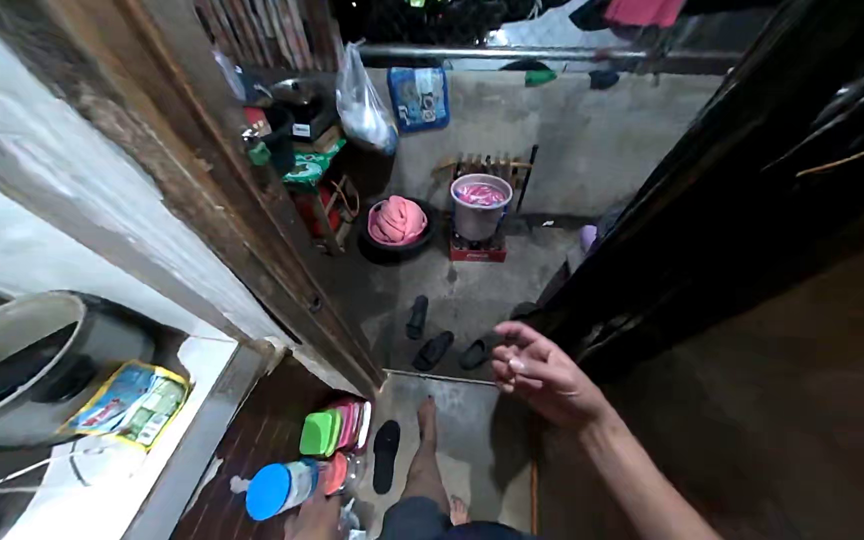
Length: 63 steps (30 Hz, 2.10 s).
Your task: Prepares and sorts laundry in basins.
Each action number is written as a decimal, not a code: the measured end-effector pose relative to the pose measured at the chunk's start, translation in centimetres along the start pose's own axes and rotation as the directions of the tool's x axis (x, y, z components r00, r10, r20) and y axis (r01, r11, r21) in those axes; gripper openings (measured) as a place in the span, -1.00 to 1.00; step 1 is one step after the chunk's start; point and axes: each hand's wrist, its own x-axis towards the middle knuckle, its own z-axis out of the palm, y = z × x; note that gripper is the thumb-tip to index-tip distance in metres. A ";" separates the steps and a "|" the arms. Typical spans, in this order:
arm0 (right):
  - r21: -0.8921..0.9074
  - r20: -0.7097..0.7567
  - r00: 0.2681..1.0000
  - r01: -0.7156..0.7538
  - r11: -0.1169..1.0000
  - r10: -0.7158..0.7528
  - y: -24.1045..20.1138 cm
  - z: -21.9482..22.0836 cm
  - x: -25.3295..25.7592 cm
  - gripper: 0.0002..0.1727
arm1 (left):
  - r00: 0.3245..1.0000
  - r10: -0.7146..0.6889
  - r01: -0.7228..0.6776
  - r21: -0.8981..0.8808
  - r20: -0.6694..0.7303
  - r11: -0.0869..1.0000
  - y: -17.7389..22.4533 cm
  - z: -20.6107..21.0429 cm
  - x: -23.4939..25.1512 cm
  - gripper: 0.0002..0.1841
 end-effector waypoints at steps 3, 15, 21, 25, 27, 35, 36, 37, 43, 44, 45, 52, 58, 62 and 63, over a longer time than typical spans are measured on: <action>0.096 0.122 0.985 0.111 0.989 -0.122 -3.8 1.9 3.8 -0.56 | 0.870 0.390 -0.407 0.007 -0.303 0.913 10.3 -9.8 3.8 -0.58; 0.136 0.172 0.944 0.260 0.956 -0.281 -7.9 1.4 18.3 -0.54 | 0.138 0.668 -0.990 -0.077 -0.731 0.120 35.7 -25.8 5.4 -0.86; 0.020 0.100 0.933 0.344 0.939 -0.345 -9.3 -1.4 21.6 -0.56 | 0.125 0.626 -0.979 0.006 -0.770 0.203 39.2 -27.1 8.9 -0.90; -0.105 0.142 0.905 0.417 0.903 -0.401 -11.0 -3.8 23.9 -0.55 | 0.149 0.539 -0.974 -0.031 -0.829 0.222 41.8 -27.2 10.8 -0.90; -0.133 0.170 0.888 0.450 0.883 -0.427 -11.9 -5.2 24.8 -0.56 | 0.179 0.509 -0.980 -0.104 -0.842 0.172 43.3 -27.4 11.8 -0.90; -0.051 0.167 0.880 0.457 0.888 -0.444 -14.7 -10.9 26.6 -0.54 | 0.285 0.479 -0.951 -0.308 -0.830 0.032 49.3 -26.7 15.5 -0.87; -0.060 0.177 0.878 0.460 0.886 -0.445 -15.1 -11.4 26.8 -0.55 | 0.295 0.473 -0.947 -0.321 -0.830 0.027 49.9 -26.5 15.8 -0.88; -0.077 0.186 0.875 0.467 0.881 -0.447 -15.5 -12.0 27.0 -0.56 | 0.302 0.468 -0.944 -0.329 -0.830 0.025 50.3 -26.4 16.2 -0.88; -0.225 0.217 0.834 0.549 0.805 -0.507 -17.3 -14.7 29.3 -0.59 | 0.329 0.480 -0.929 -0.370 -0.813 0.012 52.8 -27.4 19.1 -0.87; -0.256 0.219 0.827 0.560 0.788 -0.517 -17.5 -15.1 29.8 -0.60 | 0.337 0.484 -0.926 -0.378 -0.807 0.014 53.1 -27.7 19.7 -0.86; -0.299 0.219 0.816 0.578 0.760 -0.534 -17.7 -15.5 30.3 -0.61 | 0.344 0.488 -0.922 -0.387 -0.802 0.015 53.3 -28.0 20.3 -0.86; -0.753 0.584 0.489 0.625 -0.206 -0.648 -18.3 -19.7 35.2 -0.89 | 0.404 0.501 -0.824 -0.543 -0.765 -0.164 53.9 -32.0 26.6 -0.85; -0.665 0.725 0.588 0.464 -0.585 -0.359 -19.5 -21.0 41.7 -0.73 | 0.290 0.497 -0.857 -0.453 -0.818 -0.245 52.3 -37.3 32.8 -0.84; -0.611 0.759 0.586 0.490 -0.622 -0.284 -19.5 -20.3 45.7 -0.71 | 0.249 0.481 -0.889 -0.396 -0.840 -0.231 50.5 -39.9 35.7 -0.85; -0.614 0.759 0.586 0.497 -0.613 -0.284 -19.3 -20.0 46.3 -0.72 | 0.239 0.482 -0.896 -0.383 -0.843 -0.225 50.0 -40.4 36.1 -0.85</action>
